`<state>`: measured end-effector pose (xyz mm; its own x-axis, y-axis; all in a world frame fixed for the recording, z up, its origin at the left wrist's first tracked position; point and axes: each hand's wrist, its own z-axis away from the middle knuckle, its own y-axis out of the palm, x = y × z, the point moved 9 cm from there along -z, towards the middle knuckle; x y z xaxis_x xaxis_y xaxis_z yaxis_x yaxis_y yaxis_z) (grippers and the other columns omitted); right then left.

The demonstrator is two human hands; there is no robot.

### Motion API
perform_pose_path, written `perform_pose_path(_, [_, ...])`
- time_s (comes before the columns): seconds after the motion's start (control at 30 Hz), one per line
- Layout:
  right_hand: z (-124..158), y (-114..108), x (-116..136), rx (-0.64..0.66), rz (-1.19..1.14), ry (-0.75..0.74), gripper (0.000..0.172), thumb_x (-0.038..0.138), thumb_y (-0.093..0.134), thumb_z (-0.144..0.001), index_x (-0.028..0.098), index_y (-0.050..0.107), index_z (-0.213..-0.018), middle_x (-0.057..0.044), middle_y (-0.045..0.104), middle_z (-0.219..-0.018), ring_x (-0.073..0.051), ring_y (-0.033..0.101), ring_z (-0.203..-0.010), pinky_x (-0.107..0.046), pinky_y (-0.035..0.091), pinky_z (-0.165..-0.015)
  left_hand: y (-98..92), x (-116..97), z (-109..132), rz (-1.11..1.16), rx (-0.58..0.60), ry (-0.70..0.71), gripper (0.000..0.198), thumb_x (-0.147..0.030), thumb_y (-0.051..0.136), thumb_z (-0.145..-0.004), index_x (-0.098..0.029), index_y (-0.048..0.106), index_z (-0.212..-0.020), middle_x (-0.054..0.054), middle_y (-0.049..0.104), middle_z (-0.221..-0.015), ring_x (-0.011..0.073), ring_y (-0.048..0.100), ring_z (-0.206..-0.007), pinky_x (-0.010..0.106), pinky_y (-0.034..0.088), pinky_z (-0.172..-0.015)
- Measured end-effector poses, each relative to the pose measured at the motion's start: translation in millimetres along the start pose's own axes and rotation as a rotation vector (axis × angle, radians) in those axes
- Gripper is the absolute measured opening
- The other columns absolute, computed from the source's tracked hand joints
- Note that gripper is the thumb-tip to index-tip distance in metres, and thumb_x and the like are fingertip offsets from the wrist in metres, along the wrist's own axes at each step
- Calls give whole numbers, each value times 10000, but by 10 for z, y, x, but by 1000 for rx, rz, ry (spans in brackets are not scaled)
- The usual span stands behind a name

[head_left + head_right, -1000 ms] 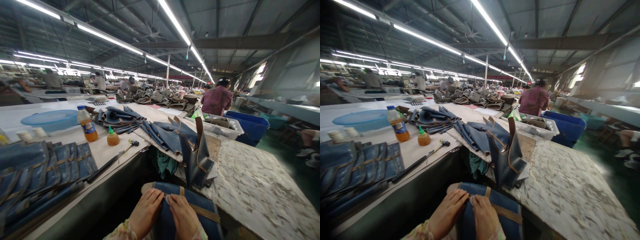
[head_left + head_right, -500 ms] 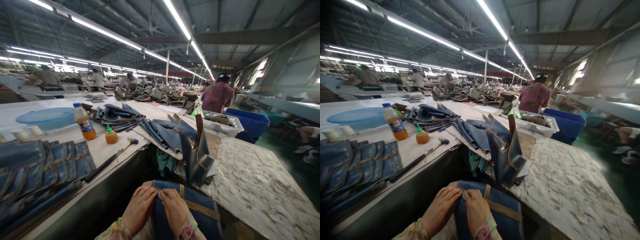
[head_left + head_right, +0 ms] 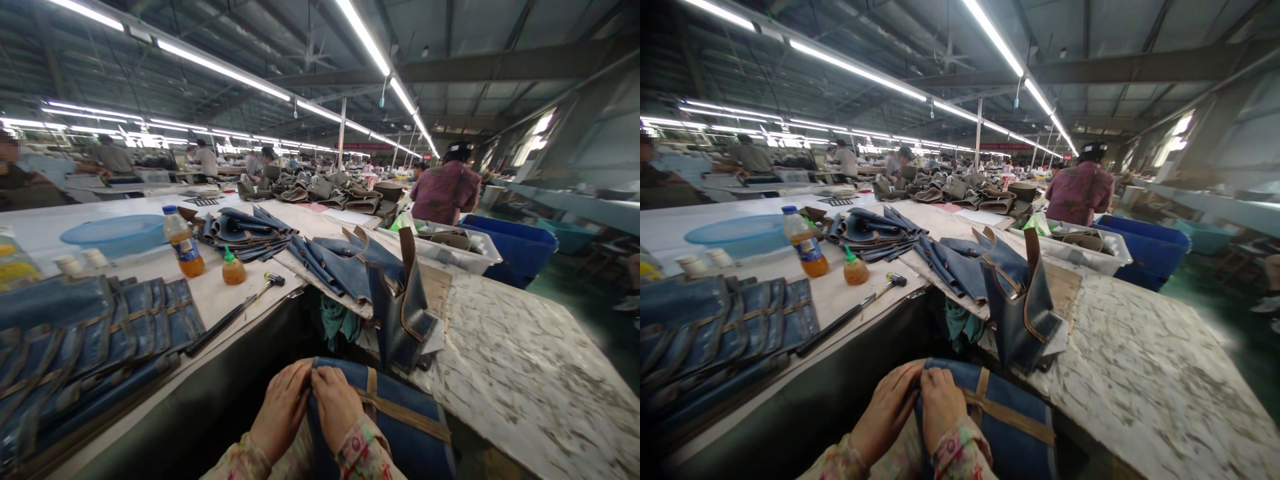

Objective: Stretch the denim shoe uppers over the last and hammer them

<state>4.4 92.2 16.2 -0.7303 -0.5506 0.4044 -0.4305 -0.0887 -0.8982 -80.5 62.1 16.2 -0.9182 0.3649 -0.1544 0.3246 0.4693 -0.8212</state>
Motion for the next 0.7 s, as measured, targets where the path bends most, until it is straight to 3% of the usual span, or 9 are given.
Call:
perform_pose_path(0.23, [151,-144,-170,-25,77,28,372,81,374,-830,202,575,-1119,-54,588,-1062,-176,525,-970,-277,463,-832,64,-312,-101,61,109,107,370,-134,391,-834,-153,480,-1193,92,585,-1146,205,527,-1085,396,466,-924])
perform_pose_path(0.5, [472,-336,-589,-22,215,101,364,89,379,-845,176,589,-1129,-67,611,-1047,-188,553,-944,-284,480,-825,183,-586,-225,140,214,96,338,-131,438,-825,-197,522,-1146,69,572,-1137,211,508,-1083,423,434,-956])
perform_pose_path(0.7, [680,-376,-751,-162,191,26,356,82,391,-826,159,597,-1106,-66,618,-1031,-165,564,-919,-260,487,-820,244,-920,-279,220,281,103,313,-199,464,-836,-235,501,-1144,27,579,-1084,181,510,-1036,419,378,-995])
